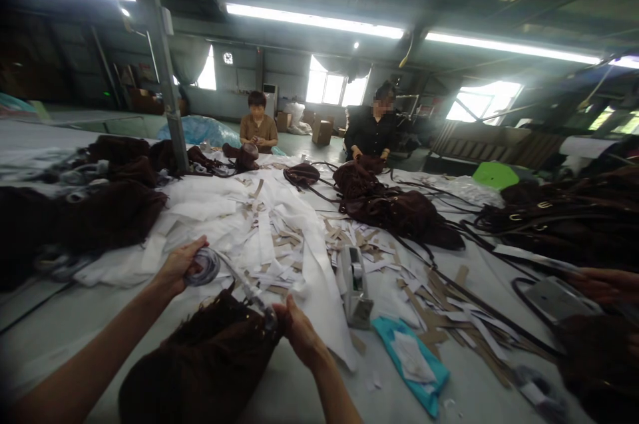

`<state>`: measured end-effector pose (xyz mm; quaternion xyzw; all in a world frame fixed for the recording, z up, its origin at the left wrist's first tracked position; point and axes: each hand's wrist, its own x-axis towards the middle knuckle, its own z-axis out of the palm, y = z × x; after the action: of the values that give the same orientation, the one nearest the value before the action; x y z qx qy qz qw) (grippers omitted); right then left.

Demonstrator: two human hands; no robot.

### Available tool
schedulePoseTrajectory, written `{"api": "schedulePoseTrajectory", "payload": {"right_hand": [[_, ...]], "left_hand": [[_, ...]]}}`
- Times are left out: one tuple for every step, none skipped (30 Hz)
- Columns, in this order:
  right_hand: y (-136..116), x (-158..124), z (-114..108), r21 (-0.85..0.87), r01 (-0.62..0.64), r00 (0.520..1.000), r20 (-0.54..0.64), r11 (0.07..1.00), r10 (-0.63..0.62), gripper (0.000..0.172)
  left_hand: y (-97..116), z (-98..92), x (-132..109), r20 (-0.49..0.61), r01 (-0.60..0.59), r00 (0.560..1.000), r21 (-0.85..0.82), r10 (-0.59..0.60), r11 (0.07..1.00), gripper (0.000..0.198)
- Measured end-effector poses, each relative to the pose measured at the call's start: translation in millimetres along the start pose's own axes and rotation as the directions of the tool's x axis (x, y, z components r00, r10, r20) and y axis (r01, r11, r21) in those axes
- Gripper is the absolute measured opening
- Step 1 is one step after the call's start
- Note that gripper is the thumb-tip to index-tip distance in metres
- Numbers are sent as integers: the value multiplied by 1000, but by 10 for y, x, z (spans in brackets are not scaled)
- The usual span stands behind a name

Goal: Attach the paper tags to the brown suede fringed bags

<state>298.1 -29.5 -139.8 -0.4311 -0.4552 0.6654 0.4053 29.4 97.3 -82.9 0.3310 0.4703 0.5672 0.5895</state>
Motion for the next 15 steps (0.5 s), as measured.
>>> {"api": "schedulePoseTrajectory", "payload": {"right_hand": [[-11, -14, 16, 47, -11, 1000, 20, 999, 10, 78], [-15, -32, 32, 79, -20, 999, 34, 997, 17, 80], [-14, -55, 45, 90, -26, 999, 35, 996, 23, 82], [-7, -81, 57, 74, -29, 999, 26, 997, 27, 84], [4, -110, 66, 36, -33, 999, 8, 999, 33, 86], [13, -137, 72, -30, -38, 999, -24, 999, 37, 89], [15, -161, 74, -113, -42, 997, -68, 993, 35, 91], [5, -178, 75, -200, -45, 993, -114, 979, 23, 93], [-23, -183, 74, -281, -44, 988, -155, 959, 0, 93], [-72, -175, 76, -348, -37, 982, -186, 937, -30, 92], [-142, -152, 83, -396, -19, 977, -203, 918, -67, 90], [-231, -116, 99, -427, 10, 973, -204, 904, -107, 89], [-333, -71, 128, -449, 49, 970, -192, 892, -150, 87], [-441, -21, 172, -474, 95, 965, -171, 875, -197, 85], [-545, 27, 232, -496, 143, 959, -143, 856, -243, 83]], "left_hand": [[-2, -21, -24, -5, -2, 1000, -1, 2, 1000, 40], [-12, -42, -54, -10, -4, 1000, 0, 4, 1000, 40], [-27, -63, -92, -13, -8, 1000, 3, 8, 1000, 41], [-48, -81, -137, -14, -12, 1000, 8, 12, 1000, 41], [-71, -95, -189, -14, -18, 1000, 16, 19, 1000, 41], [-94, -102, -250, -10, -27, 1000, 27, 27, 999, 41], [-112, -102, -318, -1, -37, 999, 42, 37, 998, 42], [-122, -92, -392, 14, -49, 999, 59, 48, 997, 42], [-122, -73, -472, 35, -62, 998, 77, 59, 995, 42], [-107, -43, -554, 61, -74, 996, 92, 68, 993, 42], [-80, -5, -638, 98, -91, 992, 107, 81, 990, 41], [-40, 40, -720, 146, -116, 984, 126, 98, 985, 40], [8, 89, -798, 200, -151, 972, 148, 120, 977, 39], [61, 138, -871, 254, -195, 956, 174, 147, 965, 38], [114, 186, -937, 306, -243, 936, 199, 175, 949, 38]]}}
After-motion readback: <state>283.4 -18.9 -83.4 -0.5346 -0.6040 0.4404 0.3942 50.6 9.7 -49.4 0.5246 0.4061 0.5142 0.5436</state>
